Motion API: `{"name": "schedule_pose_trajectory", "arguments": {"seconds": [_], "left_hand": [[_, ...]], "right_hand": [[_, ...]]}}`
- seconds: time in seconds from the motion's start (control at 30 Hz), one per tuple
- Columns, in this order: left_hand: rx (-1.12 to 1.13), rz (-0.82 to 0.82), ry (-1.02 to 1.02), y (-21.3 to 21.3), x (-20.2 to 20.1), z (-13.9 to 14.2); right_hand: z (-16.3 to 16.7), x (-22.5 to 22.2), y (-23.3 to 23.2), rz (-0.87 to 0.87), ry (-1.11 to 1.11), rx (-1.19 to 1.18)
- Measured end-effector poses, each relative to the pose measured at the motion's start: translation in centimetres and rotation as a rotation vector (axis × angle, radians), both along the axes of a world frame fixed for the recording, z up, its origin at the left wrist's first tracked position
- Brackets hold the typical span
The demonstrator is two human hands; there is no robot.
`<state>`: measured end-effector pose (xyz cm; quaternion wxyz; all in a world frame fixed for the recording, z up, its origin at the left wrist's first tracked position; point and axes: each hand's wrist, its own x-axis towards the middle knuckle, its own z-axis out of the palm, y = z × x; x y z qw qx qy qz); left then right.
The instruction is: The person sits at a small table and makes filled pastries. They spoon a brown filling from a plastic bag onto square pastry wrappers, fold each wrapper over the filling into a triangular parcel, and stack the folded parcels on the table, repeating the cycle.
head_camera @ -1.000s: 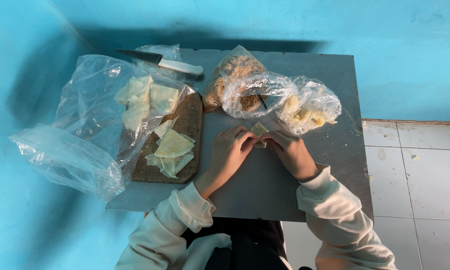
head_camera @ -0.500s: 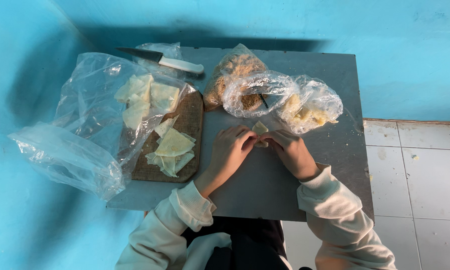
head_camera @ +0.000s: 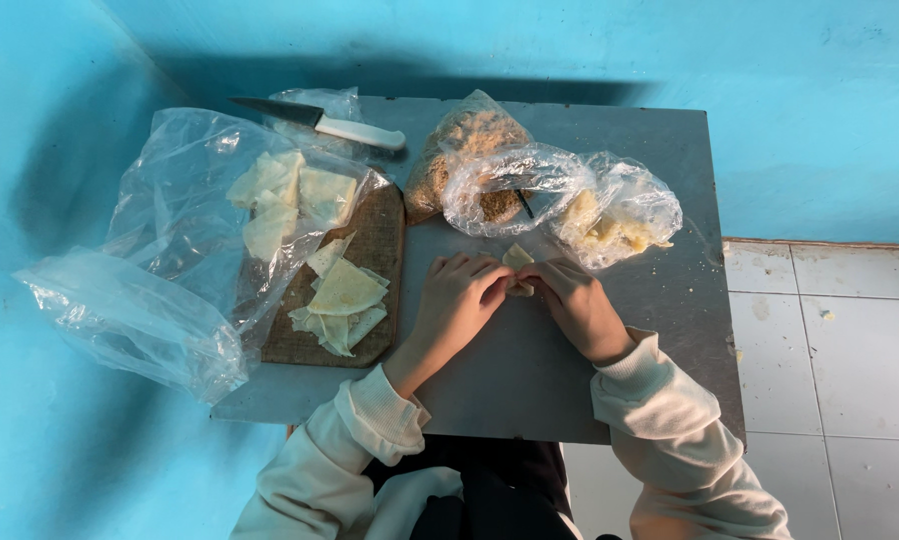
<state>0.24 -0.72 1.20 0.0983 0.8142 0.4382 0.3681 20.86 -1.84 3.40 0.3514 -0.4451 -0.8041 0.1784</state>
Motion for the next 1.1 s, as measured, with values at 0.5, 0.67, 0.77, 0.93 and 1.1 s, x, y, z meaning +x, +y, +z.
{"name": "schedule_pose_trajectory", "arguments": {"seconds": [0.5,0.67,0.77,0.93,1.1], "left_hand": [[0.030,-0.035,0.146,0.1,-0.4,-0.5],[0.054,-0.050,0.157,0.1,-0.6,-0.4],[0.070,-0.065,0.167,0.1,-0.6,-0.5],[0.068,-0.078,0.213,0.1,-0.7,-0.8],[0.089,-0.068,0.200,0.2,-0.6,-1.3]], "right_hand": [[-1.3,0.2,0.5,-0.078,0.077,-0.128],[-1.4,0.3,0.5,-0.058,0.106,-0.121],[-1.4,0.2,0.4,-0.073,0.121,-0.142],[-1.3,0.2,0.4,-0.084,0.127,-0.174],[-1.2,0.1,0.4,-0.072,0.109,-0.141]]}}
